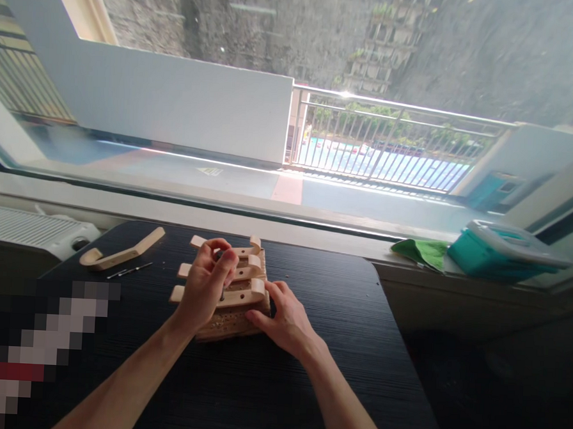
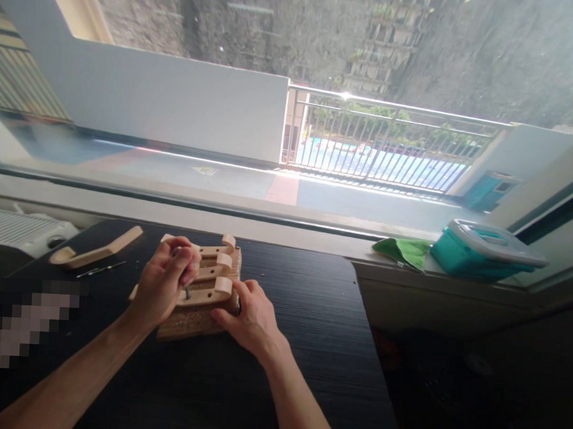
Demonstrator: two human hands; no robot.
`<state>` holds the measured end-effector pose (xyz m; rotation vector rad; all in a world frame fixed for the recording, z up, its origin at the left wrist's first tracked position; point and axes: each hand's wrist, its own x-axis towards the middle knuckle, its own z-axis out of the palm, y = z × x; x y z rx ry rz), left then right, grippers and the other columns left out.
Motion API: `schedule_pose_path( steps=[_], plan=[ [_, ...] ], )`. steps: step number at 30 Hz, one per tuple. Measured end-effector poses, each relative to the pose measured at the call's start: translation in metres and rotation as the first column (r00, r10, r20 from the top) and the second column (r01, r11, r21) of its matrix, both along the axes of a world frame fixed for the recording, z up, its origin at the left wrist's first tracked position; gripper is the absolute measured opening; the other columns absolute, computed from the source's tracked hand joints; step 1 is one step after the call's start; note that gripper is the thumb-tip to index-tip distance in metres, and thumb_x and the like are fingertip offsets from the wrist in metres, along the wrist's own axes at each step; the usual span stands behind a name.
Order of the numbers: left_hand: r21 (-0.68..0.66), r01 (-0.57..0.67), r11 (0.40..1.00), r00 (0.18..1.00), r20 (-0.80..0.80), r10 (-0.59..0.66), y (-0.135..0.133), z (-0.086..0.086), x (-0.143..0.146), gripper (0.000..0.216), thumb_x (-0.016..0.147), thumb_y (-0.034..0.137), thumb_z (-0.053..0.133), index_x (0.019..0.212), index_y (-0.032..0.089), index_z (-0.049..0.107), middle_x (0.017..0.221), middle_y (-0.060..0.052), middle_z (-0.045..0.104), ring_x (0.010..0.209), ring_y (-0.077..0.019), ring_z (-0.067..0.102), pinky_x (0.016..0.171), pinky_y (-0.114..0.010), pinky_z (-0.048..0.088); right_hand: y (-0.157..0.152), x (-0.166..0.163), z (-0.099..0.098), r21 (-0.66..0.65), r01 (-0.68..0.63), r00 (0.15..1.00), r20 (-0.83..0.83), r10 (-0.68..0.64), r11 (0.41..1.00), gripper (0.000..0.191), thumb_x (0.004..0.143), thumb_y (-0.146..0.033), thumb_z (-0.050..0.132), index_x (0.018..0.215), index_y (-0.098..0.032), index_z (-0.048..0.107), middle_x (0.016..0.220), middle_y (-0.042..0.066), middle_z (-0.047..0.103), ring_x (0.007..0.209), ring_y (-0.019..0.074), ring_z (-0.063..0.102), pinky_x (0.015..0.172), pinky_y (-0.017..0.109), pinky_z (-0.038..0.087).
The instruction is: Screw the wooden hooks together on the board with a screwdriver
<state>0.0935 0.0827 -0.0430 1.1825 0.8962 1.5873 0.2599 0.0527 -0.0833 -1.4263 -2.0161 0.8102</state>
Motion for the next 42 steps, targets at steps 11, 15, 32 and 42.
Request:
schedule_pose_path(
  steps=[11,15,32,42],
  plan=[
    [0.090,-0.081,0.993,0.996,-0.031,0.084,-0.007,-0.002,-0.009,0.018,0.081,0.038,0.066,0.083,0.023,0.056,0.072,0.001,0.056,0.063,-0.0123,0.049,0.056,-0.025,0.041,0.000,0.000,-0.002,0.011,-0.001,1.000,0.005,0.001,1.000,0.049,0.079,-0.040,0.066,0.124,-0.024,0.056,0.111,0.005,0.056,0.103,0.0203,0.055,0.092,0.033,0.044],
    [0.014,-0.044,0.999,0.999,0.011,0.044,-0.011,0.001,-0.007,0.029,0.077,0.046,0.068,0.085,0.020,0.062,0.071,0.002,0.055,0.061,-0.0099,0.049,0.057,-0.024,0.041,0.001,0.000,-0.003,0.017,-0.001,1.000,0.003,0.001,1.000,0.050,0.079,-0.040,0.066,0.126,-0.025,0.055,0.112,0.005,0.056,0.104,0.0203,0.055,0.092,0.033,0.044],
    [0.064,-0.023,0.998,1.000,0.004,0.022,-0.011,0.000,-0.004,0.023,0.084,0.045,0.061,0.083,0.025,0.050,0.064,0.003,0.049,0.055,-0.0114,0.044,0.049,-0.024,0.036,-0.001,0.000,-0.001,0.019,0.007,1.000,0.008,-0.008,1.000,0.049,0.079,-0.040,0.066,0.125,-0.026,0.056,0.111,0.004,0.057,0.101,0.0191,0.056,0.090,0.032,0.044],
    [-0.053,0.008,0.999,0.995,0.103,-0.002,-0.011,0.004,-0.004,0.034,0.078,0.052,0.064,0.084,0.019,0.058,0.063,0.003,0.050,0.051,-0.0079,0.041,0.049,-0.022,0.035,-0.001,0.001,-0.003,0.029,0.000,1.000,0.010,-0.001,1.000,0.050,0.079,-0.040,0.066,0.125,-0.024,0.056,0.111,0.005,0.057,0.102,0.0195,0.055,0.091,0.032,0.044]
  ],
)
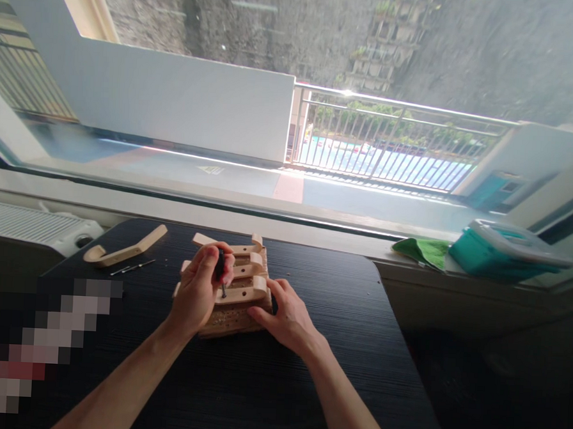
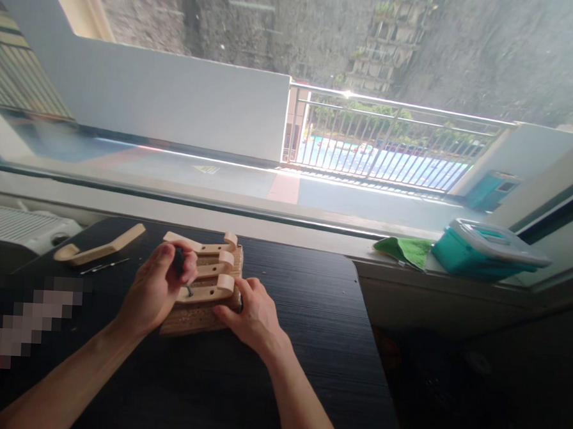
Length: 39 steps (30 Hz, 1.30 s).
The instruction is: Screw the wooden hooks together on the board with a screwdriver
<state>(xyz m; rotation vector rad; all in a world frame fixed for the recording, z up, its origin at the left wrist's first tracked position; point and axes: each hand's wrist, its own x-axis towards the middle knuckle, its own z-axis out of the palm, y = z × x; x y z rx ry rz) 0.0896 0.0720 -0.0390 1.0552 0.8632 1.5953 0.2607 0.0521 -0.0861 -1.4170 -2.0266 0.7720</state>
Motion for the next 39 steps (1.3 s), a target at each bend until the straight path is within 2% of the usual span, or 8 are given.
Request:
schedule_pose_path(
  steps=[5,12,29,34,39],
  plan=[
    [0.020,0.000,1.000,0.999,-0.049,0.001,0.0006,-0.0020,0.0055,0.038,0.080,0.056,0.060,0.085,0.019,0.056,0.054,0.006,0.045,0.045,-0.0060,0.034,0.044,-0.020,0.028,-0.0005,-0.0002,0.0004,-0.005,0.004,1.000,0.006,-0.004,1.000,0.050,0.079,-0.041,0.066,0.126,-0.026,0.055,0.111,0.004,0.057,0.103,0.0193,0.055,0.091,0.032,0.044],
    [0.059,0.000,0.998,0.997,-0.077,0.005,-0.0009,-0.0037,0.0050,0.037,0.079,0.054,0.064,0.081,0.023,0.043,0.058,0.007,0.047,0.044,-0.0059,0.033,0.043,-0.020,0.026,-0.0003,0.0001,0.0000,-0.015,0.006,1.000,-0.003,-0.006,1.000,0.050,0.079,-0.041,0.067,0.126,-0.028,0.055,0.112,0.004,0.057,0.102,0.0192,0.056,0.091,0.033,0.044],
    [0.024,-0.023,0.999,0.999,-0.044,0.024,0.0038,0.0036,0.0018,0.038,0.076,0.056,0.066,0.079,0.022,0.048,0.059,0.005,0.051,0.051,-0.0088,0.044,0.050,-0.022,0.038,0.0001,0.0005,0.0002,-0.011,-0.001,1.000,0.008,0.001,1.000,0.048,0.080,-0.041,0.066,0.125,-0.027,0.055,0.110,0.004,0.056,0.101,0.0187,0.056,0.090,0.031,0.044],
    [-0.006,-0.002,1.000,1.000,0.003,0.002,0.0044,0.0028,0.0036,0.036,0.080,0.055,0.061,0.081,0.021,0.050,0.057,0.005,0.048,0.044,-0.0061,0.037,0.044,-0.021,0.030,-0.0003,0.0001,0.0004,-0.015,0.005,1.000,0.004,-0.005,1.000,0.049,0.080,-0.041,0.066,0.126,-0.029,0.054,0.112,0.003,0.056,0.103,0.0190,0.055,0.090,0.032,0.044],
    [0.057,0.004,0.998,1.000,-0.011,-0.004,0.0062,-0.0039,0.0051,0.034,0.078,0.051,0.066,0.085,0.023,0.048,0.057,0.006,0.047,0.043,-0.0056,0.033,0.042,-0.020,0.025,0.0002,0.0003,0.0000,-0.002,0.002,1.000,0.005,-0.002,1.000,0.050,0.080,-0.041,0.066,0.126,-0.027,0.054,0.111,0.004,0.057,0.102,0.0191,0.055,0.091,0.031,0.044]
  ],
)
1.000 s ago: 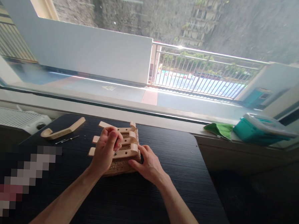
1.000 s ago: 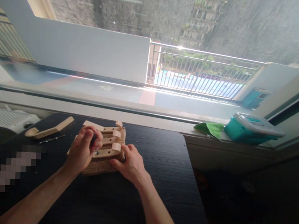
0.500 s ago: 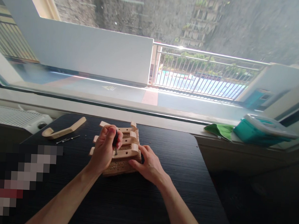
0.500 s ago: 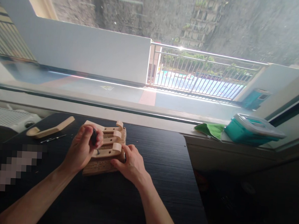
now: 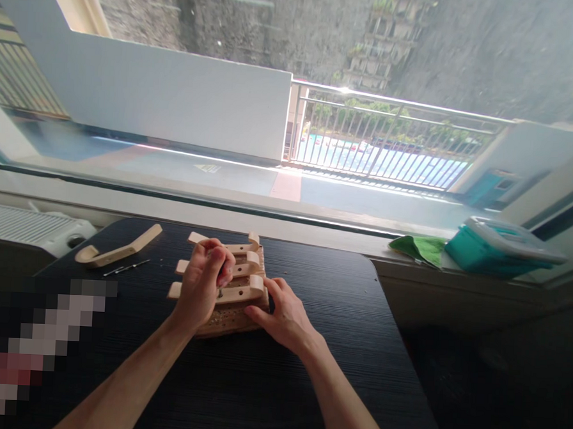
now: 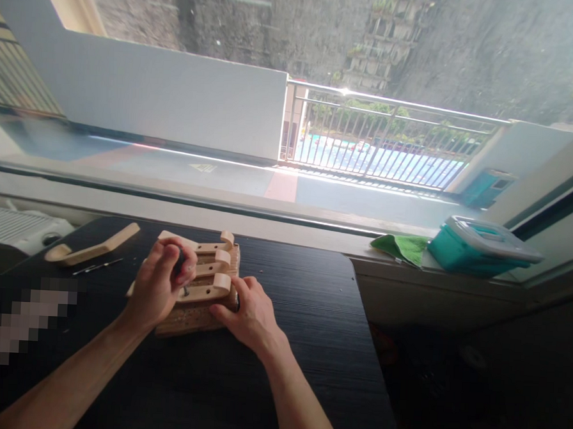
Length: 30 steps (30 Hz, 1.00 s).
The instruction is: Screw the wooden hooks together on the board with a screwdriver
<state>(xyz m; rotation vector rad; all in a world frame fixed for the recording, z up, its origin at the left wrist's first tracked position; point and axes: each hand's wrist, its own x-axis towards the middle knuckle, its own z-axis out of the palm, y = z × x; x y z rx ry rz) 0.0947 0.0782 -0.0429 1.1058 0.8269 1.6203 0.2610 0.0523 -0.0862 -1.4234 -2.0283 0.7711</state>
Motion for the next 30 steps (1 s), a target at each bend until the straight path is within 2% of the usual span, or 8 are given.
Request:
schedule_pose_path(
  steps=[4,10,13,16,18,21,25,30],
  plan=[
    [0.008,0.007,1.000,1.000,-0.013,-0.007,0.000,0.000,-0.001,0.029,0.078,0.042,0.070,0.085,0.025,0.047,0.060,0.006,0.048,0.045,-0.0066,0.035,0.042,-0.020,0.027,0.000,0.000,-0.001,0.000,-0.004,1.000,0.002,0.004,1.000,0.049,0.080,-0.041,0.066,0.125,-0.026,0.055,0.112,0.004,0.057,0.102,0.0193,0.055,0.091,0.031,0.044],
    [0.004,-0.035,0.999,0.999,-0.014,0.035,-0.002,0.000,-0.004,0.031,0.072,0.045,0.073,0.084,0.023,0.054,0.068,0.004,0.055,0.055,-0.0097,0.048,0.051,-0.022,0.040,0.000,0.000,-0.001,-0.001,0.002,1.000,0.011,-0.002,1.000,0.049,0.080,-0.042,0.066,0.125,-0.026,0.055,0.112,0.004,0.057,0.103,0.0192,0.056,0.091,0.031,0.044],
    [0.020,-0.100,0.995,0.987,-0.123,0.102,-0.005,-0.004,-0.012,0.028,0.075,0.045,0.070,0.087,0.021,0.062,0.071,0.002,0.060,0.059,-0.0102,0.052,0.057,-0.023,0.045,0.000,0.005,0.004,-0.019,-0.043,0.998,0.035,0.044,0.999,0.053,0.080,-0.045,0.065,0.129,-0.026,0.054,0.115,0.006,0.058,0.105,0.0202,0.057,0.091,0.032,0.045],
    [0.027,-0.165,0.986,0.906,-0.391,0.162,-0.010,-0.006,-0.024,0.034,0.075,0.046,0.069,0.096,0.019,0.067,0.080,-0.002,0.069,0.071,-0.0157,0.062,0.070,-0.028,0.051,0.001,0.010,0.026,0.023,-0.032,0.994,0.103,0.029,0.999,0.052,0.084,-0.046,0.061,0.131,-0.024,0.052,0.120,0.008,0.059,0.106,0.0218,0.058,0.091,0.035,0.045],
    [0.011,-0.162,0.987,0.817,-0.560,0.140,-0.013,-0.007,-0.032,0.037,0.074,0.047,0.068,0.099,0.019,0.069,0.088,-0.004,0.072,0.082,-0.0206,0.066,0.077,-0.032,0.053,0.002,0.009,0.050,0.160,-0.018,0.990,0.141,-0.004,0.987,0.042,0.090,-0.040,0.054,0.128,-0.023,0.054,0.121,0.008,0.059,0.104,0.0206,0.059,0.088,0.034,0.046],
    [0.058,-0.102,0.993,0.713,-0.692,0.113,-0.016,-0.008,-0.039,0.033,0.078,0.045,0.062,0.099,0.020,0.070,0.094,-0.005,0.073,0.088,-0.0215,0.066,0.080,-0.032,0.053,0.005,-0.004,0.095,0.365,-0.177,0.970,0.222,0.099,0.914,0.033,0.093,-0.031,0.051,0.124,-0.023,0.057,0.118,0.008,0.060,0.105,0.0189,0.058,0.087,0.031,0.044],
    [0.196,-0.036,0.980,0.631,-0.756,0.174,-0.015,-0.010,-0.044,0.022,0.081,0.038,0.058,0.089,0.021,0.071,0.085,-0.003,0.070,0.079,-0.0186,0.065,0.076,-0.031,0.053,0.015,-0.035,0.142,0.318,-0.466,0.817,0.514,0.263,0.826,0.030,0.090,-0.020,0.053,0.118,-0.023,0.063,0.114,0.009,0.061,0.089,0.0163,0.060,0.070,0.026,0.043],
    [0.291,0.049,0.955,0.501,-0.835,0.229,-0.013,-0.006,-0.061,0.017,0.082,0.032,0.058,0.089,0.023,0.069,0.090,-0.004,0.069,0.088,-0.0208,0.063,0.082,-0.035,0.050,0.027,-0.066,0.163,0.069,-0.671,0.525,0.747,0.408,0.738,0.018,0.087,-0.011,0.056,0.097,-0.014,0.070,0.091,0.007,0.067,0.076,0.0139,0.060,0.062,0.025,0.037]
  ],
)
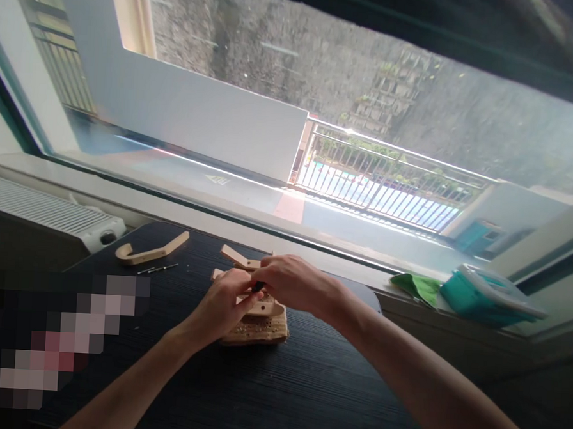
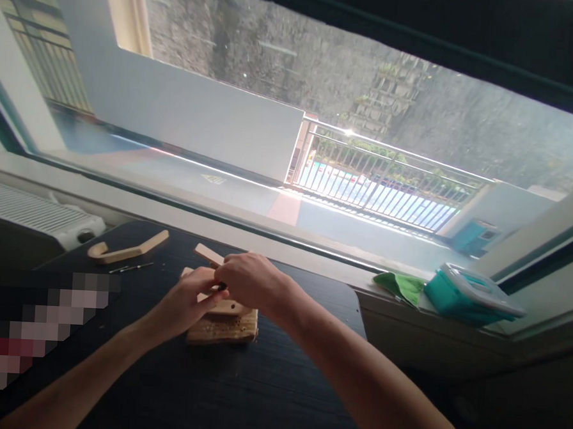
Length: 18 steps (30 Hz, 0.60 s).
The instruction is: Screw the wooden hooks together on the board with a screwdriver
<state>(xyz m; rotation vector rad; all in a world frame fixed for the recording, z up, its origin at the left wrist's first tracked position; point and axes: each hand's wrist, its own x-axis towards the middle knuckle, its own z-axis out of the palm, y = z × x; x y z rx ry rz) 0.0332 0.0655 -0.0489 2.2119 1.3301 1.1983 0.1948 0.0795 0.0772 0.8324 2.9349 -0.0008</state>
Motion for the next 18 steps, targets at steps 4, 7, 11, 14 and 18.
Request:
schedule_pose_path(
  steps=[4,7,11,14,18],
  plan=[
    [0.089,-0.122,0.989,0.988,0.106,0.113,-0.006,-0.003,-0.026,0.039,0.078,0.041,0.065,0.113,0.024,0.062,0.115,-0.007,0.065,0.113,-0.0262,0.056,0.100,-0.043,0.041,0.003,-0.017,0.003,0.016,-0.060,0.994,0.097,0.058,0.998,0.019,0.086,-0.007,0.054,0.094,-0.011,0.070,0.088,0.007,0.069,0.075,0.0142,0.061,0.061,0.025,0.036],
    [-0.083,-0.181,0.980,0.918,0.343,0.199,-0.015,-0.016,-0.035,0.059,0.078,0.046,0.065,0.129,0.023,0.047,0.121,-0.008,0.063,0.116,-0.0247,0.057,0.098,-0.040,0.045,0.002,-0.027,0.006,0.000,-0.062,0.983,0.173,0.061,0.998,0.018,0.085,-0.005,0.053,0.085,-0.011,0.070,0.085,0.006,0.069,0.071,0.0135,0.062,0.059,0.025,0.035],
    [-0.083,-0.158,0.984,0.850,0.495,0.178,-0.028,-0.036,-0.025,0.046,0.077,0.038,0.067,0.118,0.022,0.052,0.116,-0.007,0.064,0.115,-0.0231,0.058,0.104,-0.041,0.042,0.002,-0.036,0.009,-0.012,-0.010,0.959,0.282,0.013,1.000,0.018,0.085,-0.006,0.052,0.084,-0.011,0.069,0.085,0.007,0.069,0.074,0.0153,0.063,0.061,0.026,0.036],
    [-0.045,-0.281,0.959,0.814,0.518,0.263,-0.033,-0.047,-0.017,0.033,0.081,0.032,0.062,0.112,0.023,0.054,0.112,-0.006,0.063,0.111,-0.0205,0.058,0.101,-0.039,0.044,0.004,-0.041,0.009,-0.002,-0.019,0.948,0.316,0.019,1.000,0.018,0.085,-0.007,0.052,0.083,-0.011,0.069,0.084,0.007,0.069,0.075,0.0158,0.063,0.061,0.027,0.036],
    [-0.057,-0.310,0.949,0.834,0.464,0.300,-0.035,-0.057,-0.015,0.039,0.080,0.029,0.063,0.118,0.023,0.053,0.117,-0.006,0.061,0.110,-0.0215,0.059,0.098,-0.039,0.047,0.006,-0.045,0.005,0.022,-0.060,0.951,0.304,0.050,0.998,0.017,0.083,-0.006,0.053,0.080,-0.012,0.069,0.083,0.006,0.069,0.072,0.0158,0.063,0.058,0.027,0.036]
  ],
)
